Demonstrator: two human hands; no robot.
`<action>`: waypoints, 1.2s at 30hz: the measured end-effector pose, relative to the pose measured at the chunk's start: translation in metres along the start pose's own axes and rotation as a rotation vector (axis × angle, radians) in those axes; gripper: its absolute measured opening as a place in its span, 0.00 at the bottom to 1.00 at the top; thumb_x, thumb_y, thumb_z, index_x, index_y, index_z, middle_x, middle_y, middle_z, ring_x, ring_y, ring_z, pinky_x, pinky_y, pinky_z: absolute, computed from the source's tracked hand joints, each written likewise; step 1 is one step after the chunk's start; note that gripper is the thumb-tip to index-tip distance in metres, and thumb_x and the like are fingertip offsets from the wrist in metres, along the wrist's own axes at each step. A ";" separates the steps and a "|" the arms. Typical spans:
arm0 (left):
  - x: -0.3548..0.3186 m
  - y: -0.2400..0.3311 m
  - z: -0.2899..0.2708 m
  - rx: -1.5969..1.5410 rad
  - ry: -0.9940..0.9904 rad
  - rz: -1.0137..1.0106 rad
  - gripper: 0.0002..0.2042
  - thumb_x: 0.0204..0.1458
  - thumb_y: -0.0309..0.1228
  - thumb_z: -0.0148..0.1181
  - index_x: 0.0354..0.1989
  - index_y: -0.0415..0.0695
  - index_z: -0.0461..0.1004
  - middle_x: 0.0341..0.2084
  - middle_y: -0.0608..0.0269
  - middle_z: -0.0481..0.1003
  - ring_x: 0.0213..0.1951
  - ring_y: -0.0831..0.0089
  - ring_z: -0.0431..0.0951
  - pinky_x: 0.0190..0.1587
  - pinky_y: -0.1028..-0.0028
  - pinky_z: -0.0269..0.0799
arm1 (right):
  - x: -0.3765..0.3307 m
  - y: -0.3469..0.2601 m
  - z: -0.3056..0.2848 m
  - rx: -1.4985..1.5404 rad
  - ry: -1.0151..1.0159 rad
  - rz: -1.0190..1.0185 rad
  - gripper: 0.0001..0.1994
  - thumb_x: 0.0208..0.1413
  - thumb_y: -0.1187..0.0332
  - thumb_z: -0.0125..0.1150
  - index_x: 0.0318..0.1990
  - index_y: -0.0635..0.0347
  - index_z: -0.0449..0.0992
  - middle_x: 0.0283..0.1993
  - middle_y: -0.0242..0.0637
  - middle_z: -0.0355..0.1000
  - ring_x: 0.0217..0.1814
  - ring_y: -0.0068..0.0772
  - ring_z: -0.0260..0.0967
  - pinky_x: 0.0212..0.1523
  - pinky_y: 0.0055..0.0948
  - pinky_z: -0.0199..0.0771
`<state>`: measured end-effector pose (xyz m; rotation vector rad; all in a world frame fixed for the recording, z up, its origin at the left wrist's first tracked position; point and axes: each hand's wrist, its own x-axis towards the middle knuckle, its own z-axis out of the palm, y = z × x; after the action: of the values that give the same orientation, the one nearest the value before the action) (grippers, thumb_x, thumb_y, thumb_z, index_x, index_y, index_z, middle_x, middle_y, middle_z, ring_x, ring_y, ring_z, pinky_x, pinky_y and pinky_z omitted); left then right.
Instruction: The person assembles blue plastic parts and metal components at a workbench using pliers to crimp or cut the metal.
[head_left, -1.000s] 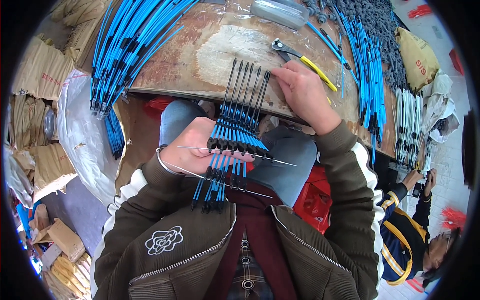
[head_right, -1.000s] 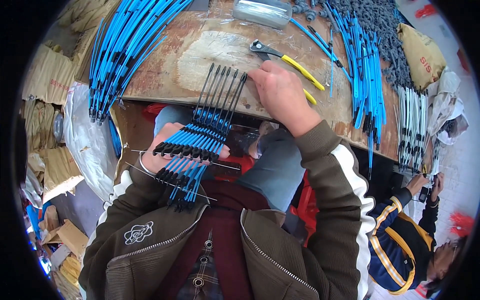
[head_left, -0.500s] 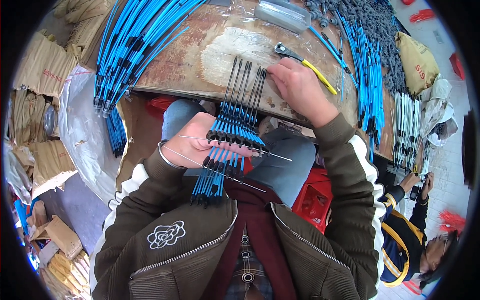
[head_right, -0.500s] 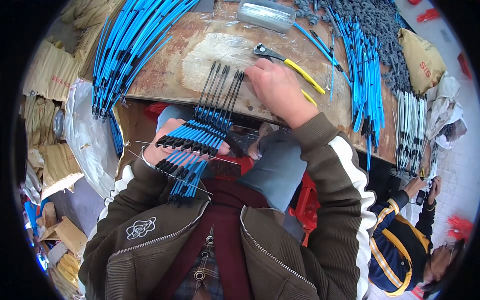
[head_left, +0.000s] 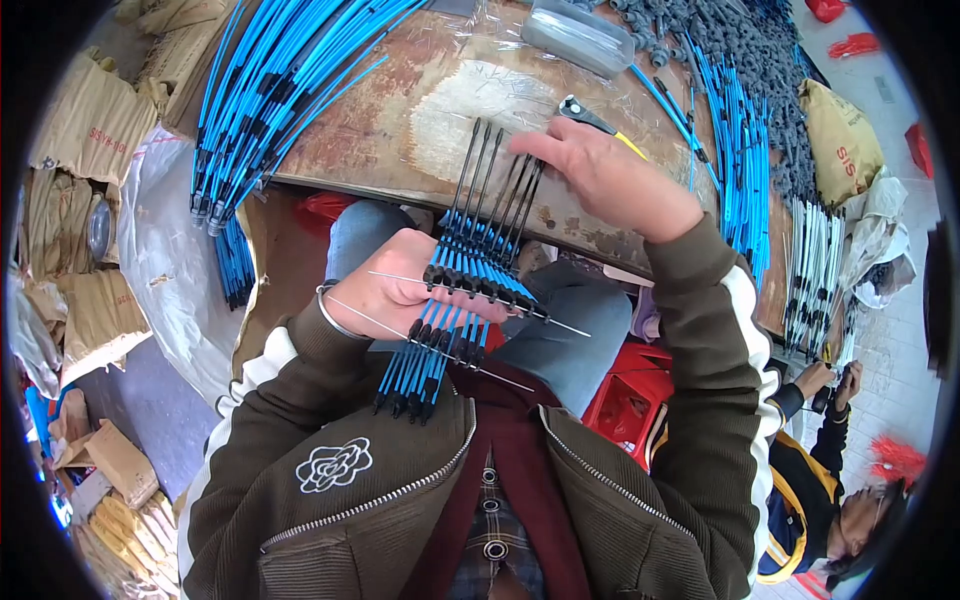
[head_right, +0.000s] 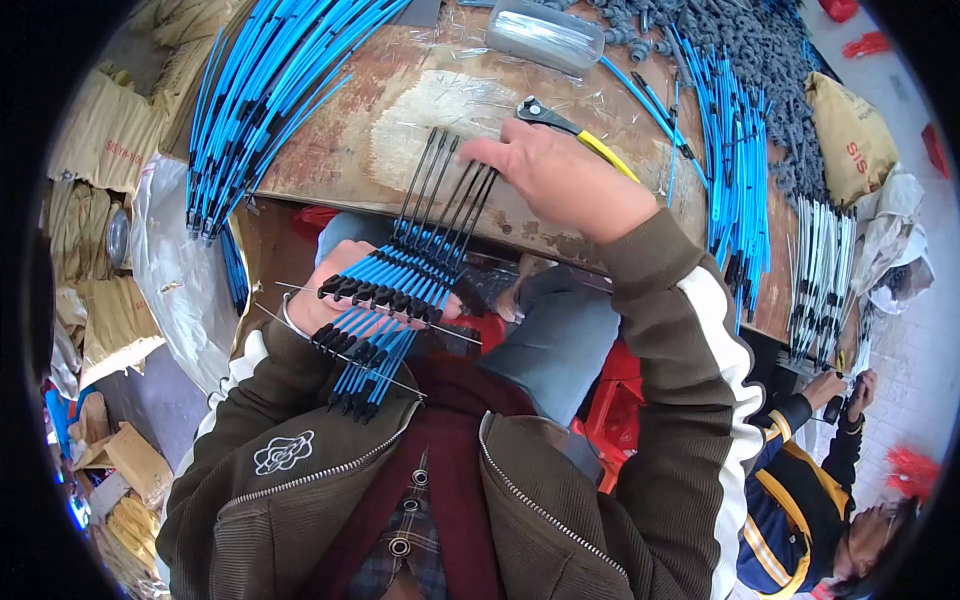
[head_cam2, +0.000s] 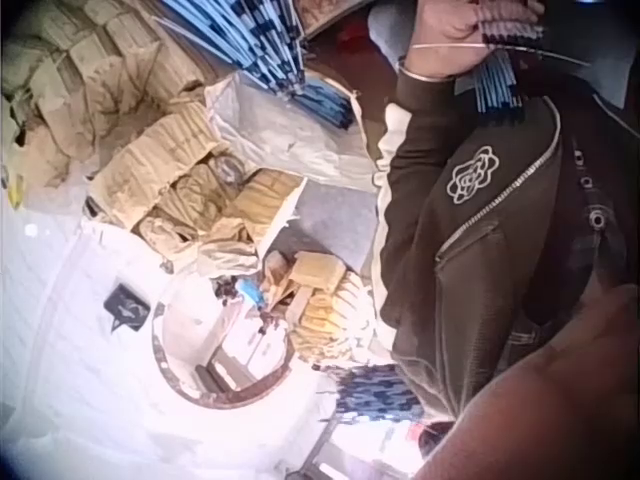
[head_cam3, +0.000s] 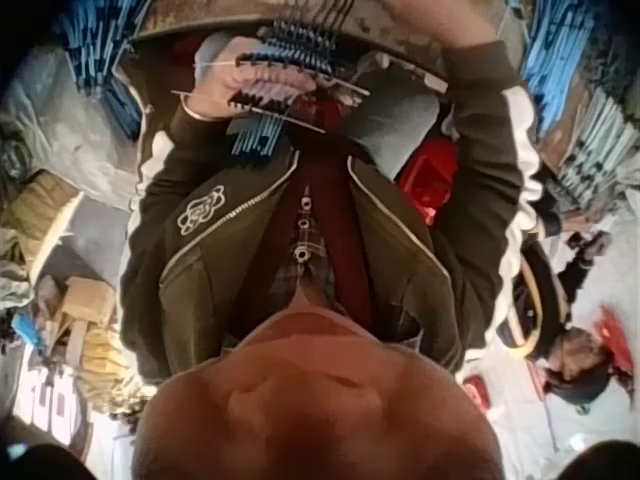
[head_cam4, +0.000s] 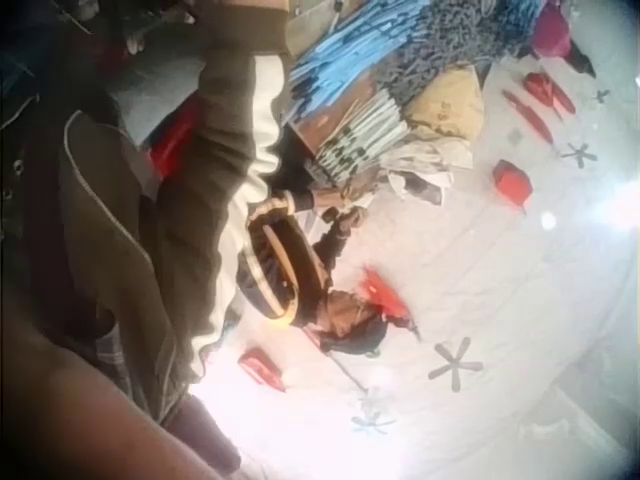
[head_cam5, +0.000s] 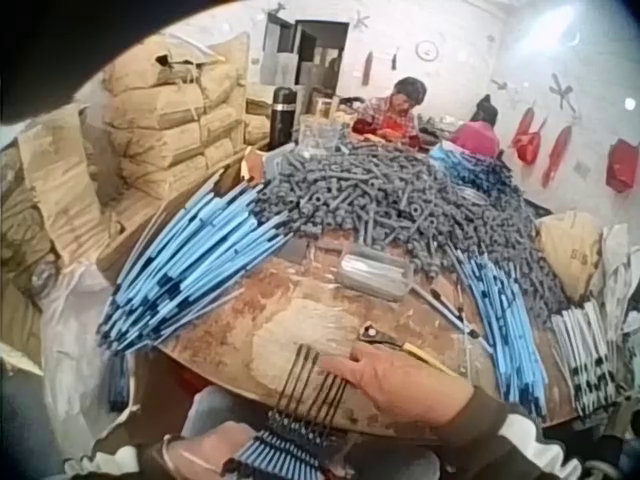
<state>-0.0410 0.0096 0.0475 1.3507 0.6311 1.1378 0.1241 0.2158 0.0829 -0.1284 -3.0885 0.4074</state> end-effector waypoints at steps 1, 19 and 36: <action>0.000 0.000 0.000 -0.002 0.002 0.000 0.19 0.51 0.27 0.56 0.47 0.26 0.64 0.39 0.44 0.74 0.43 0.65 0.75 0.41 0.74 0.73 | -0.002 0.001 -0.001 0.001 -0.003 -0.001 0.17 0.46 0.80 0.49 0.45 0.57 0.68 0.33 0.42 0.63 0.39 0.46 0.65 0.37 0.37 0.66; 0.013 0.005 -0.002 0.040 0.052 0.069 0.11 0.51 0.29 0.58 0.40 0.36 0.74 0.36 0.55 0.76 0.40 0.64 0.77 0.43 0.70 0.73 | -0.008 -0.001 -0.005 0.043 0.096 0.045 0.13 0.41 0.82 0.50 0.36 0.60 0.71 0.36 0.42 0.66 0.39 0.46 0.67 0.39 0.35 0.68; 0.012 0.005 0.003 0.127 0.059 0.104 0.08 0.50 0.28 0.57 0.38 0.42 0.76 0.36 0.56 0.77 0.38 0.64 0.78 0.41 0.73 0.73 | -0.010 -0.021 0.005 -0.263 0.043 0.081 0.14 0.45 0.76 0.49 0.42 0.53 0.67 0.39 0.38 0.62 0.42 0.39 0.63 0.41 0.33 0.67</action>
<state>-0.0355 0.0185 0.0559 1.4767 0.6919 1.2418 0.1328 0.1940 0.0836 -0.2640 -3.0860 -0.0020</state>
